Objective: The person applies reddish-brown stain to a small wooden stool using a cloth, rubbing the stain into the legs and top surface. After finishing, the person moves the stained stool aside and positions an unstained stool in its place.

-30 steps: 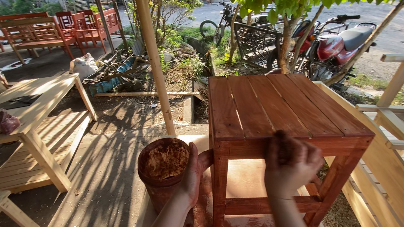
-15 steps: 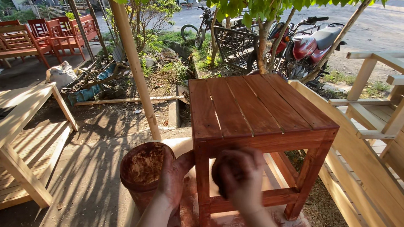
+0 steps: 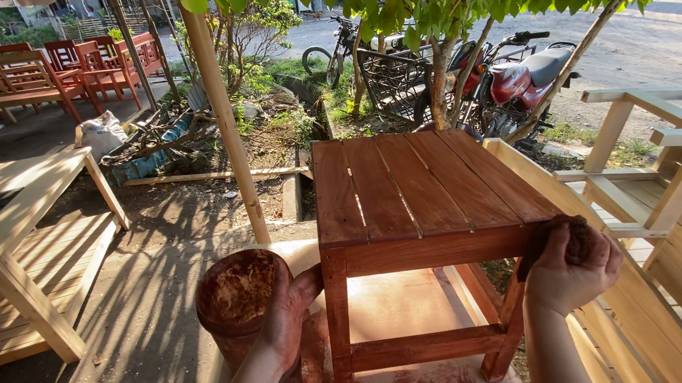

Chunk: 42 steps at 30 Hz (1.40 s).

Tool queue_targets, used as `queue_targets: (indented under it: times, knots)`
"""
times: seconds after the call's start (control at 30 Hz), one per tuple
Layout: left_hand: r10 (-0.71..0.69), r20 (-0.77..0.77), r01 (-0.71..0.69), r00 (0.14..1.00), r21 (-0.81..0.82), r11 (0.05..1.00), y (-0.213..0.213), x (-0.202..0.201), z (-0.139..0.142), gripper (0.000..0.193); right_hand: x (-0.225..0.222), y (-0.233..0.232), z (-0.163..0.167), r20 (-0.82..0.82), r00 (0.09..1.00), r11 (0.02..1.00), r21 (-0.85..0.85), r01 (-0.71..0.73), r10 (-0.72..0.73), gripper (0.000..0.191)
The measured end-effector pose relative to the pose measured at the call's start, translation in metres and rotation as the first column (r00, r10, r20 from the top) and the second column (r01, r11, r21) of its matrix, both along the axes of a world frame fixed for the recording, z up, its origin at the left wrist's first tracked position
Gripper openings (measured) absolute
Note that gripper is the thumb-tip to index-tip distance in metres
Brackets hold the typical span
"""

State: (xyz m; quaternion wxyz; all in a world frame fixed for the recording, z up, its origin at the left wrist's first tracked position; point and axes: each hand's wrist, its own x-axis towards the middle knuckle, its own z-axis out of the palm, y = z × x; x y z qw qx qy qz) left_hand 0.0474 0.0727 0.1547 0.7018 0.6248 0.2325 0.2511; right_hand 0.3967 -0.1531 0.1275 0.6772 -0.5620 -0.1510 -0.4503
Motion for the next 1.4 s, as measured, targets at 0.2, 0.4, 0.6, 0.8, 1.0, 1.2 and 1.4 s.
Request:
queue_targets:
  times: [0.2,0.4,0.6,0.8,1.0,1.2,1.4]
  knots:
    - [0.017,0.034,-0.017,0.999,0.000,1.000,-0.004,0.004,-0.003,0.116,-0.079,0.038,0.017,-0.055,0.998,0.994,-0.106,-0.005,-0.001,0.021]
    - [0.001,0.022,-0.001,1.000,0.007,1.000,-0.009,0.001,0.002,0.120,-0.173,0.090,0.026,0.040,0.999,0.958,-0.285,0.042,-0.032,0.031]
    - [-0.028,0.009,0.029,1.000,-0.045,0.999,-0.002,-0.004,0.009,0.121,-0.270,0.114,0.044,0.252,0.961,0.904,-0.428,0.006,0.113,0.035]
    - [-0.093,0.076,0.101,0.993,-0.115,0.988,0.013,-0.005,0.008,0.120,-0.265,0.076,0.076,0.155,0.901,0.786,-0.563,-0.256,0.404,0.040]
    - [-0.110,0.041,0.114,0.993,-0.098,0.989,0.016,-0.002,-0.009,0.121,-0.255,0.077,0.111,0.362,0.894,0.856,-0.514,-0.045,0.264,0.037]
    - [-0.106,0.113,0.122,0.988,-0.141,0.982,0.013,-0.006,-0.017,0.117,-0.258,0.095,0.073,0.520,0.851,0.789,-0.554,0.266,0.078,0.031]
    - [-0.062,0.200,0.089,0.978,-0.129,0.988,-0.001,-0.008,-0.037,0.110,-0.252,0.093,-0.016,0.401,0.881,0.768,-0.636,0.072,0.250,0.028]
